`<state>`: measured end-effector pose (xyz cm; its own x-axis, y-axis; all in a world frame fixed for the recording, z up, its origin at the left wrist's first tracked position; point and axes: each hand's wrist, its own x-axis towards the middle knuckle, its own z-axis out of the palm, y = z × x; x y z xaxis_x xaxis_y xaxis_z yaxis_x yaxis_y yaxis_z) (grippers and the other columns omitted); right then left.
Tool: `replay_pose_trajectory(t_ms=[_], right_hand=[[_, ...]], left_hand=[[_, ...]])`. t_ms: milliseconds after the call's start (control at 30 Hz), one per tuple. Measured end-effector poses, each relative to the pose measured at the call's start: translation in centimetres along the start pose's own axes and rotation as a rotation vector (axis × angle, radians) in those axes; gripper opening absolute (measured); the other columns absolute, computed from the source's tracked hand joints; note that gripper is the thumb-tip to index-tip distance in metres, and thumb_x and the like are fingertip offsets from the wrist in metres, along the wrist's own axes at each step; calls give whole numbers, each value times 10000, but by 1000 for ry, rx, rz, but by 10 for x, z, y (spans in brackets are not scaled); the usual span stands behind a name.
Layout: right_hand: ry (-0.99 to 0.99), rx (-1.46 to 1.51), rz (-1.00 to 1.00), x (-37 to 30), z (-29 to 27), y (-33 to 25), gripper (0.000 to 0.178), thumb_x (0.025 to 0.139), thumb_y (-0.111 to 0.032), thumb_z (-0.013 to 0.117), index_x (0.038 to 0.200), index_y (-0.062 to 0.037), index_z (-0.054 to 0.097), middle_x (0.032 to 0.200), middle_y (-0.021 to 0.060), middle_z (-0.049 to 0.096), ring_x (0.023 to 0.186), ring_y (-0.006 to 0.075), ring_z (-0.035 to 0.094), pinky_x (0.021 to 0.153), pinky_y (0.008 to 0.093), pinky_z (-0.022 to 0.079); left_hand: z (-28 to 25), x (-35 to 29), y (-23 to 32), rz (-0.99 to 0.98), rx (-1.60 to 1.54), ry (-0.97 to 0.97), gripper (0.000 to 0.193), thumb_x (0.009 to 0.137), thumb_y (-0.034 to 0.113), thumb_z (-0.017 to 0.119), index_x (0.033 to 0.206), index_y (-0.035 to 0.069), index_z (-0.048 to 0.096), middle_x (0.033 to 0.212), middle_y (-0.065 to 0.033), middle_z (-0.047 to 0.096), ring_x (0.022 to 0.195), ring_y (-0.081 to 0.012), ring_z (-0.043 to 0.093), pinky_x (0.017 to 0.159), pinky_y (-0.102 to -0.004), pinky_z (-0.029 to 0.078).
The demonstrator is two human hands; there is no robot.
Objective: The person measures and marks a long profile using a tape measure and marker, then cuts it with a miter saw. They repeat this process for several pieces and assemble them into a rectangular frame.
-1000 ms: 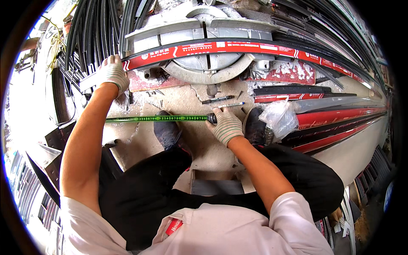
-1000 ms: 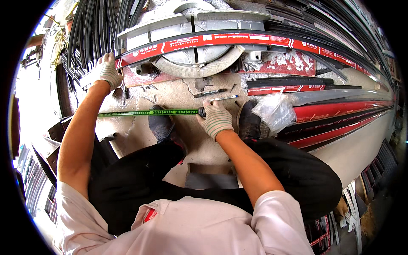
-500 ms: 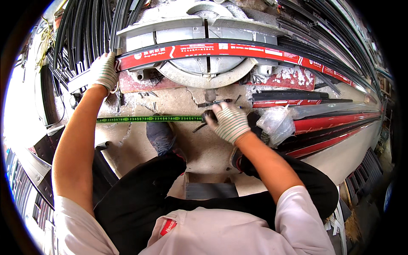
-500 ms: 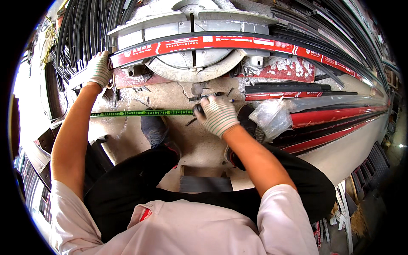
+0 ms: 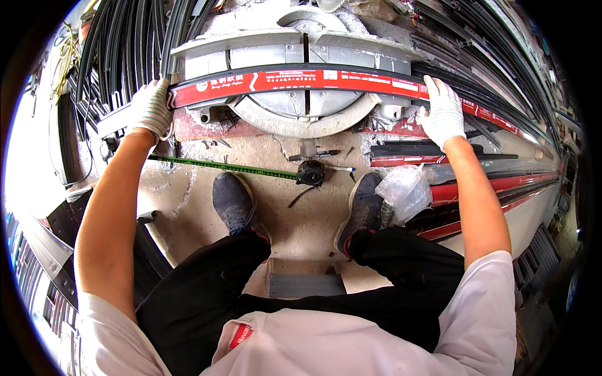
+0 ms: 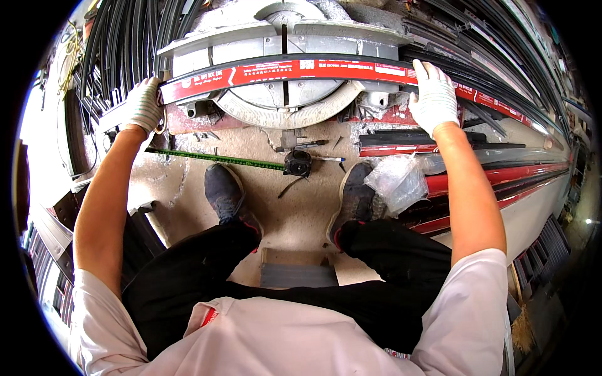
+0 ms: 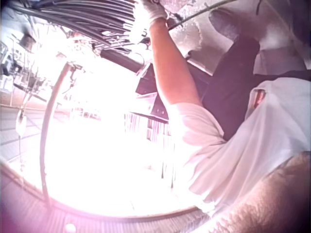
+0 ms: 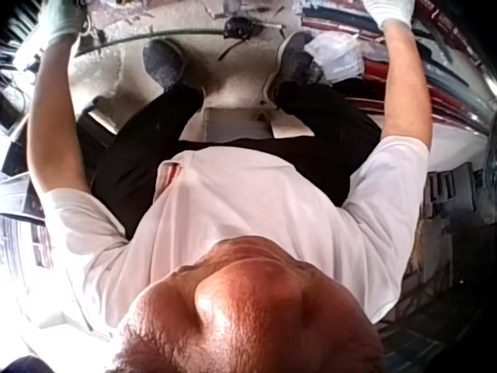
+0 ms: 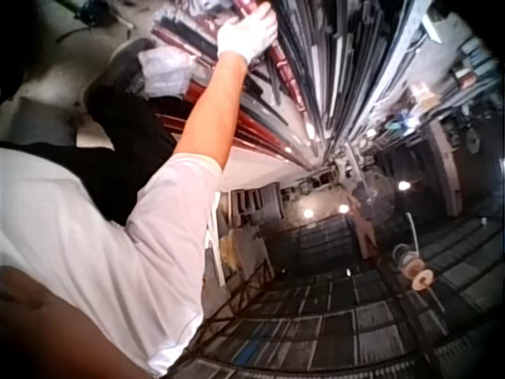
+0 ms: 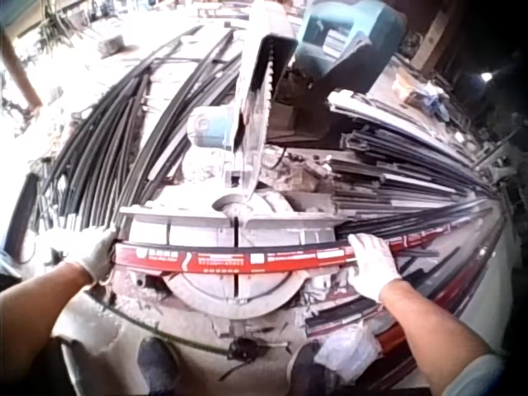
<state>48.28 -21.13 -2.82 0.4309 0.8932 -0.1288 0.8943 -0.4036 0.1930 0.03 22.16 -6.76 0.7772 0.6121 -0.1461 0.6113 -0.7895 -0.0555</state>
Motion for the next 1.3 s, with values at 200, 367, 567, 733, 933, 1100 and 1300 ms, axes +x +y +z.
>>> replay_pose_trajectory(t_ms=[200,367,567,733,933,1100,1300], right_hand=[[-70,10,32,26,24,18,595,810,-129,810,1358,-96,582,1321,156,631,1268,362,587,1121,480,457],[-62,17,27,32,35,24,519,792,-122,815,1270,-99,614,1205,156,651,1172,371,617,1044,491,496],[-57,-4,33,41,39,26,463,821,-87,749,1264,-92,615,1190,168,650,1165,382,620,1027,506,497],[-37,16,23,52,42,26,463,820,-63,720,1271,-86,616,1196,178,656,1154,393,624,1019,517,497],[-13,15,14,60,46,25,476,820,-92,749,1281,-89,630,1205,182,662,1162,397,627,1034,520,495],[39,-36,-25,68,48,19,474,811,-110,767,1269,-74,651,1225,186,660,1183,396,620,1046,512,493],[23,-54,-2,69,49,20,492,792,-121,782,1264,-64,654,1223,182,656,1187,397,615,1054,504,491]], left_hand=[[-2,0,0,3,-16,-13,205,890,46,657,1093,66,649,1089,-197,680,1043,-440,637,916,-523,521],[-12,0,7,-11,-15,-21,187,890,36,661,1075,57,651,1097,-197,694,1034,-439,648,925,-531,523],[-11,10,3,-8,-5,-23,237,861,83,731,1085,77,656,1087,-181,692,1039,-420,653,932,-509,531],[-6,20,-8,-11,14,-22,229,872,96,735,1085,81,653,1088,-177,692,1049,-410,660,938,-504,534],[-4,29,-20,-3,-5,-11,254,886,64,711,1133,88,658,1093,-174,697,1048,-404,669,940,-491,543],[6,32,-36,47,-24,91,400,781,-1,787,1137,88,631,1024,-175,663,980,-413,648,861,-491,519],[1,32,-34,26,-44,95,471,742,-8,820,1162,97,636,1036,-169,665,1004,-408,647,883,-478,525]])
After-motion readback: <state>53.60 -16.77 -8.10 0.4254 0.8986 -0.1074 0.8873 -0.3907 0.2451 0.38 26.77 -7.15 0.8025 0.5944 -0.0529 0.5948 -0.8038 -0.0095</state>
